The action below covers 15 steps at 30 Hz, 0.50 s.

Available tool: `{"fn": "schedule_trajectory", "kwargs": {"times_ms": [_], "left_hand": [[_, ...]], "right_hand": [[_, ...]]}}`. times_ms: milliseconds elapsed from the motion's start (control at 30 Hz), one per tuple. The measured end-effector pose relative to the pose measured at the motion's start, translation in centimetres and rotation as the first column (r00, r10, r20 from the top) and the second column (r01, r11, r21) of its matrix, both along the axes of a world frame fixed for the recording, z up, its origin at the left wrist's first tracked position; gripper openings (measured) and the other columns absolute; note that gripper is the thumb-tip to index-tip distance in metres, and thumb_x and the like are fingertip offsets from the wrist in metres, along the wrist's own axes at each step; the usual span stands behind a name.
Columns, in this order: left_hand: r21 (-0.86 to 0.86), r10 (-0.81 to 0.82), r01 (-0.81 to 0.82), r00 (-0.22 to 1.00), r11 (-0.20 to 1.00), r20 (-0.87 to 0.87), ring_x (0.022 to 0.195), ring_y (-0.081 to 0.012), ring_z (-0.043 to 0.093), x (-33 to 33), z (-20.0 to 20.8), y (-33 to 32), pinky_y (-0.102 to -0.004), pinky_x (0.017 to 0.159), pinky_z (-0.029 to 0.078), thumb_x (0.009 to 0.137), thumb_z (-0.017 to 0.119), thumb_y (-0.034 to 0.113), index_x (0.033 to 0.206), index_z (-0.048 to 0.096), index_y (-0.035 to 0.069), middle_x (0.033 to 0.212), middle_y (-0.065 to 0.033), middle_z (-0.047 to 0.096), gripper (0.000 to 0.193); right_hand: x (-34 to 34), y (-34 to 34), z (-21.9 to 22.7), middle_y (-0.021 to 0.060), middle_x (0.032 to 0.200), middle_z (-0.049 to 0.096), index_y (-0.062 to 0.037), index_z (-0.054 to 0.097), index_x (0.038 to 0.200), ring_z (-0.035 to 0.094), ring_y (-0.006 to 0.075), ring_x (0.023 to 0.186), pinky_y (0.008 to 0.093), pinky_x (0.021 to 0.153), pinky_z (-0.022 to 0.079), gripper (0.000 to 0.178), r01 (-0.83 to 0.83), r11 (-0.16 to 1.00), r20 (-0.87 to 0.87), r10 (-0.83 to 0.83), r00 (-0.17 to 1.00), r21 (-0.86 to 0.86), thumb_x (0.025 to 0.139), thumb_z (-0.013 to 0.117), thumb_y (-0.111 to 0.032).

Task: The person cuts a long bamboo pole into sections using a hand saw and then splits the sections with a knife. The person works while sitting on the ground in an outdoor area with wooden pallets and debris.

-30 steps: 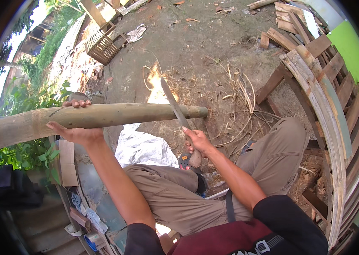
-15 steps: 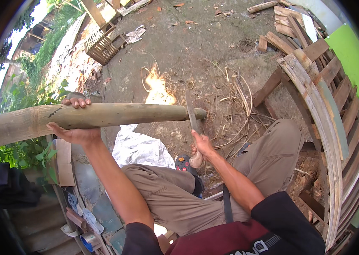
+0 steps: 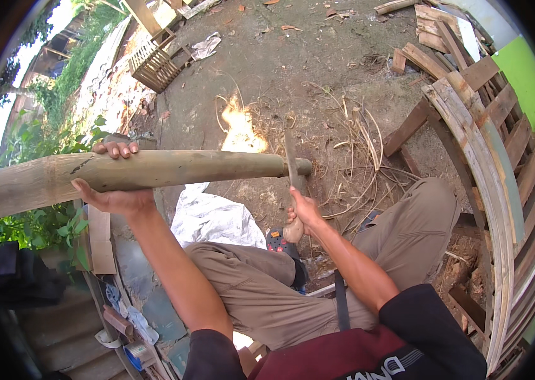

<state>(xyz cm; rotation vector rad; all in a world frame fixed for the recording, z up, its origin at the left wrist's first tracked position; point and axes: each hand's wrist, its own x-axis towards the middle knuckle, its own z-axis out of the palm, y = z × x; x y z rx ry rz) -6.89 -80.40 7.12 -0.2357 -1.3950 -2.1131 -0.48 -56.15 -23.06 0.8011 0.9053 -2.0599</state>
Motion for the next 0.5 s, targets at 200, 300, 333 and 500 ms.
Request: {"fn": "schedule_trajectory", "kwargs": {"times_ms": [200, 300, 333, 500], "left_hand": [[0.008, 0.001, -0.001, 1.0, 1.0, -0.017, 0.08, -0.0224, 0.051, -0.7, -0.2, 0.0, -0.0397, 0.078, 0.043, 0.083, 0.058, 0.073, 0.108, 0.052, 0.006, 0.085, -0.008, 0.05, 0.071], [0.01, -0.096, 0.097, 0.993, 0.995, -0.075, 0.08, -0.0219, 0.051, 0.5, -0.6, -1.2, -0.0396, 0.079, 0.042, 0.084, 0.056, 0.073, 0.108, 0.051, 0.007, 0.085, -0.0079, 0.05, 0.07], [0.026, -0.032, 0.033, 0.999, 0.999, -0.04, 0.08, -0.0214, 0.05, 0.6, -0.6, -1.5, -0.0391, 0.08, 0.041, 0.083, 0.057, 0.074, 0.107, 0.051, 0.008, 0.085, -0.0072, 0.049, 0.071], [0.016, -0.133, 0.133, 0.99, 0.991, -0.048, 0.08, -0.0209, 0.05, 0.5, -0.9, -2.8, -0.0385, 0.08, 0.04, 0.08, 0.06, 0.076, 0.107, 0.05, 0.008, 0.085, -0.0058, 0.049, 0.073]], "right_hand": [[-2.3, 0.1, -2.4, 0.0049, 0.07, 0.052, -0.0072, 0.051, 0.109, 0.044, 0.0108, 0.046, 0.0296, 0.042, 0.042, 0.046, 0.131, 0.983, 0.026, -0.136, 0.99, 0.131, 0.096, 0.065, -0.049], [-0.9, 0.9, -2.4, 0.0067, 0.07, 0.054, -0.0011, 0.052, 0.094, 0.05, 0.0133, 0.048, 0.0302, 0.043, 0.044, 0.046, 0.022, 0.98, 0.001, -0.023, 1.0, 0.198, 0.098, 0.063, -0.046], [0.0, -0.4, -0.9, 0.0054, 0.069, 0.054, -0.0007, 0.053, 0.096, 0.05, 0.013, 0.047, 0.0298, 0.042, 0.044, 0.046, 0.013, 0.984, -0.017, -0.01, 1.0, 0.176, 0.098, 0.062, -0.046], [-1.7, 0.6, 0.5, 0.0044, 0.067, 0.05, -0.004, 0.05, 0.108, 0.049, 0.0123, 0.048, 0.0306, 0.043, 0.045, 0.047, -0.073, 0.973, -0.268, 0.132, 0.955, 0.218, 0.099, 0.059, -0.049]]}}
